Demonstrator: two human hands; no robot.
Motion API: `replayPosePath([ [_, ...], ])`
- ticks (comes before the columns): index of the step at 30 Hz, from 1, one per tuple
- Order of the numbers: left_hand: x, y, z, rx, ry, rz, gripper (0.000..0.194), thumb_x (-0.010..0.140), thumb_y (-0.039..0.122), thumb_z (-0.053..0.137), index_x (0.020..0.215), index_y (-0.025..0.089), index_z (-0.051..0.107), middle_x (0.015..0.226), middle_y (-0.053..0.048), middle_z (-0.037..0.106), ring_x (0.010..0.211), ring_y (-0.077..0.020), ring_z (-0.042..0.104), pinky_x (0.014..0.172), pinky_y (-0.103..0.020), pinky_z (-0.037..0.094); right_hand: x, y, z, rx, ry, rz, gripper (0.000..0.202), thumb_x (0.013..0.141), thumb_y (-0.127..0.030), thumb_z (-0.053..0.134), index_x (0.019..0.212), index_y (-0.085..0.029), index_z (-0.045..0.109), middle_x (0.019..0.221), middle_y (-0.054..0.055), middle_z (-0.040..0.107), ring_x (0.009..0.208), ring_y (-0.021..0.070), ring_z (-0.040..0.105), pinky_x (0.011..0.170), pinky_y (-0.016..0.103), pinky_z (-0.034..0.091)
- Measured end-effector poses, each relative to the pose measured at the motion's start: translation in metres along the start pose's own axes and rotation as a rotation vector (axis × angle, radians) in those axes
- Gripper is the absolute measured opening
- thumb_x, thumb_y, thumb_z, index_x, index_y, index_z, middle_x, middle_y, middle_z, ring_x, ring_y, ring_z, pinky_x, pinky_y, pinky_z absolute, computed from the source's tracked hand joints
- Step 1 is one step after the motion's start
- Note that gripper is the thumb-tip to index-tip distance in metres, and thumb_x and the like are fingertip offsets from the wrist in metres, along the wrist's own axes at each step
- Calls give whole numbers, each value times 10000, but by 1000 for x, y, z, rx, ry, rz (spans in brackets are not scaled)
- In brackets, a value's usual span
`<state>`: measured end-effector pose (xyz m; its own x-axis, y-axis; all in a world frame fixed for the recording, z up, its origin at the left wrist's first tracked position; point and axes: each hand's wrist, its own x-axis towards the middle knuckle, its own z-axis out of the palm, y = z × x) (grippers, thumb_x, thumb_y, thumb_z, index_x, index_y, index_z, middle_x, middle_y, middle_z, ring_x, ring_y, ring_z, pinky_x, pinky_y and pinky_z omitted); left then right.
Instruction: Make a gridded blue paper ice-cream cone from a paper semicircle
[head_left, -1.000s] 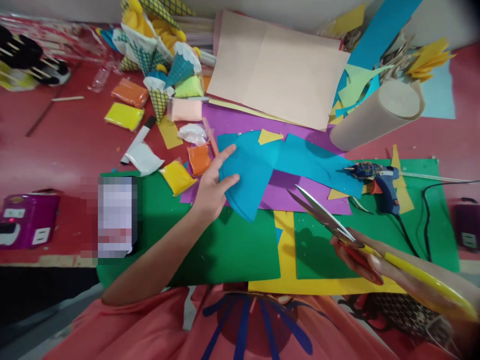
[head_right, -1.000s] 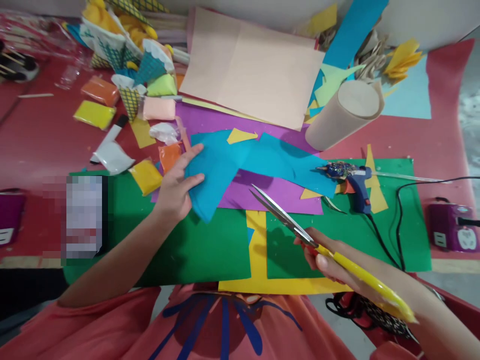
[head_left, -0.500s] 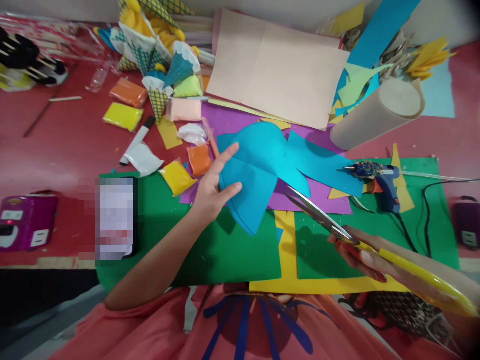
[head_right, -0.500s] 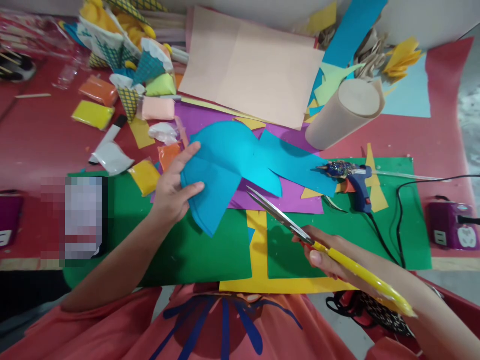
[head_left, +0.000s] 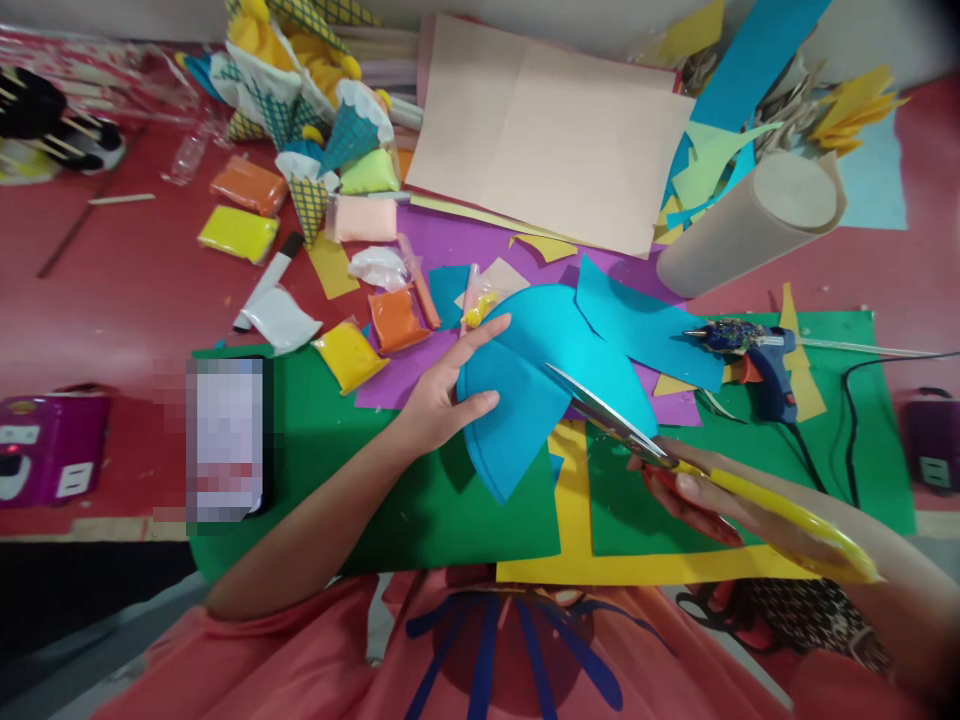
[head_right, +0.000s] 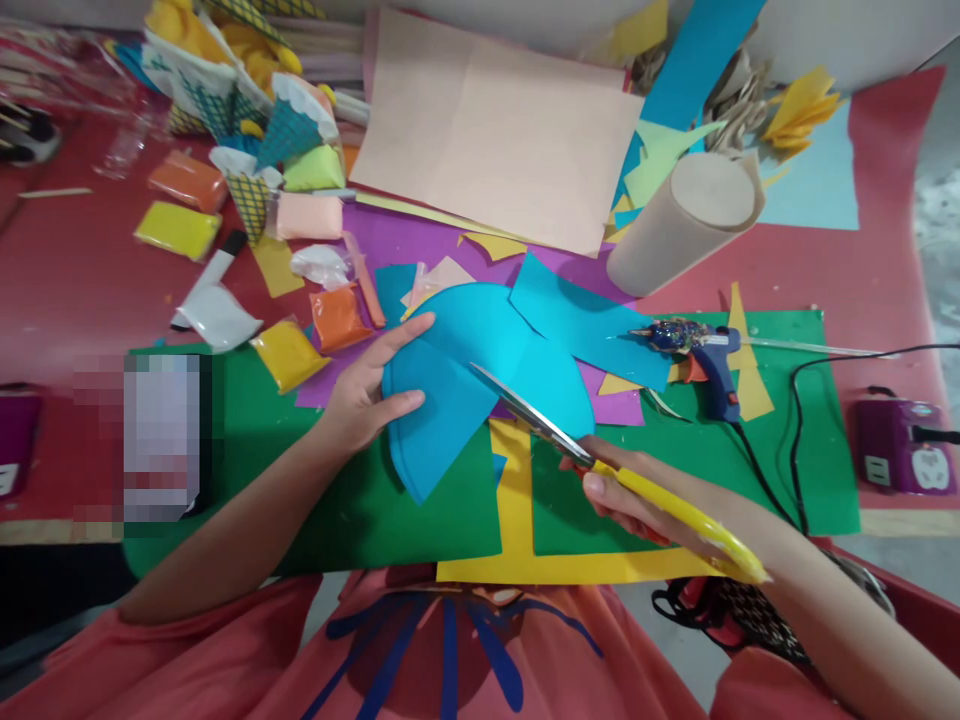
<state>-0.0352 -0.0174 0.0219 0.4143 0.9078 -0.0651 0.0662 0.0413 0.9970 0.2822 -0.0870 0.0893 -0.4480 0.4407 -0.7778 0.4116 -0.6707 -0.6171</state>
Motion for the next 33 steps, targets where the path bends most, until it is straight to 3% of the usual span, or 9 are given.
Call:
replayPosePath([
  [2, 0, 0, 0, 1, -14, 12, 673, 830, 377, 680, 1448, 317, 421, 1539, 2, 396, 1430, -301, 348, 1209, -455, 273, 2, -7, 3, 7, -48, 44, 451, 877, -638, 476, 1069, -230, 491, 748, -29, 424, 549, 63, 295, 456, 218, 204],
  [7, -1, 0, -1, 19, -39, 20, 664, 838, 366, 667, 1451, 304, 418, 1530, -5, 411, 1432, -294, 347, 1214, -448, 262, 0, -18, 6, 5, -24, 101, 505, 851, -680, 475, 1081, -230, 475, 773, -11, 424, 590, 89, 301, 483, 250, 183],
  [17, -1, 2, 0, 44, -61, 4, 658, 840, 394, 647, 1449, 301, 417, 1520, 1, 426, 1440, -299, 329, 1223, -483, 225, 7, -5, 2, -5, -64, 27, 481, 855, -645, 512, 1108, -236, 528, 764, -20, 436, 541, 63, 288, 429, 196, 215],
  [21, 0, 0, -1, 7, -71, 30, 655, 829, 389, 666, 1437, 332, 427, 1519, 15, 426, 1429, -290, 352, 1220, -480, 245, 7, 1, 2, -11, 5, 12, 495, 842, -635, 539, 1154, -250, 559, 705, -37, 421, 497, 59, 259, 392, 191, 227],
  [28, 0, 1, 2, -8, -42, 0, 621, 833, 371, 673, 1412, 306, 461, 1492, -12, 464, 1408, -283, 386, 1203, -445, 285, 2, 2, 3, -139, 178, -2, 522, 840, -617, 555, 1206, -247, 597, 690, -15, 488, 515, 82, 363, 405, 193, 311],
  [33, 1, 1, 3, 0, -33, -4, 608, 835, 348, 666, 1408, 283, 471, 1490, -29, 466, 1408, -278, 388, 1203, -443, 285, 2, -11, 4, -294, 124, -107, 536, 848, -657, 493, 1132, -224, 630, 802, 28, 556, 615, 108, 456, 479, 203, 386],
])
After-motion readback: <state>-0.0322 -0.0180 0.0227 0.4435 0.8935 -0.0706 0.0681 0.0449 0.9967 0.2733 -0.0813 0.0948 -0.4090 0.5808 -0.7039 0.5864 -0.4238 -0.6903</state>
